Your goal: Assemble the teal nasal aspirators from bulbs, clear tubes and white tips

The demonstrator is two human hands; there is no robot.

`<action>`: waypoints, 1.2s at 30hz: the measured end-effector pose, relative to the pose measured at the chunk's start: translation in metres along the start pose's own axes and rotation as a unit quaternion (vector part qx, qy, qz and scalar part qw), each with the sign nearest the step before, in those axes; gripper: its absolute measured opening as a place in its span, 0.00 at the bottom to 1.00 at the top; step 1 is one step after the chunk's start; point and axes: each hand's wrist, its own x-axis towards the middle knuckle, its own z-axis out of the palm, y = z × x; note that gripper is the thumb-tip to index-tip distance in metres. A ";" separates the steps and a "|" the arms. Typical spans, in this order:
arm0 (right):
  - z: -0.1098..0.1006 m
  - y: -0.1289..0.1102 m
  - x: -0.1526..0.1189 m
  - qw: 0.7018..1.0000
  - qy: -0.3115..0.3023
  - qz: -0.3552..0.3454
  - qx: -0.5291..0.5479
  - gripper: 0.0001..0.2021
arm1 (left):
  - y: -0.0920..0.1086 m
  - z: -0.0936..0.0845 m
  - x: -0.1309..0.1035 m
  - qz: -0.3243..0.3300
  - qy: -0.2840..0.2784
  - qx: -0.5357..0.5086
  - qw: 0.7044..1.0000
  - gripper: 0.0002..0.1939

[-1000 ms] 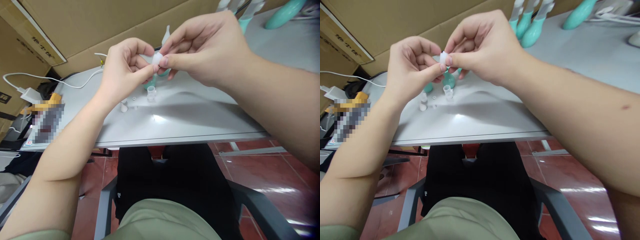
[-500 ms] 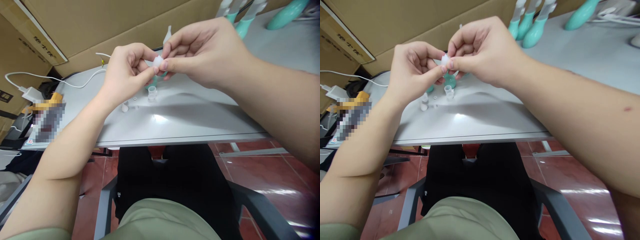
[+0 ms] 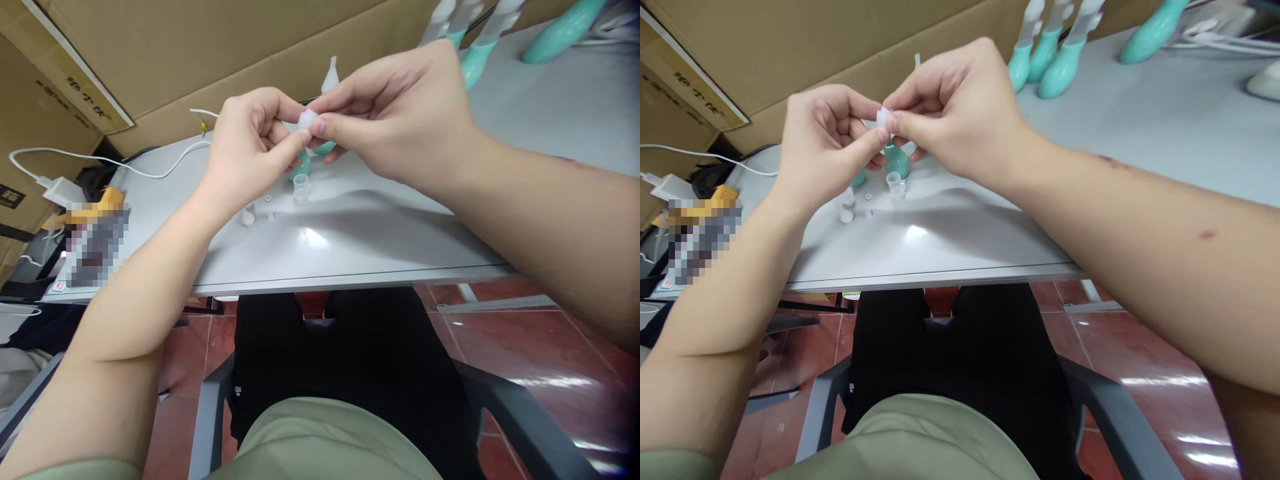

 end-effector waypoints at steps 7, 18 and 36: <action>0.004 -0.003 -0.002 0.999 0.004 0.001 0.034 0.12 | -0.002 0.000 0.002 -0.005 -0.013 0.022 1.000 0.15; 0.002 -0.003 0.003 1.000 -0.016 0.019 -0.002 0.19 | -0.004 0.001 -0.003 -0.017 0.010 0.027 0.999 0.16; -0.017 0.007 0.017 0.985 -0.112 0.084 0.102 0.29 | 0.001 -0.004 -0.002 -0.021 -0.047 0.065 0.997 0.07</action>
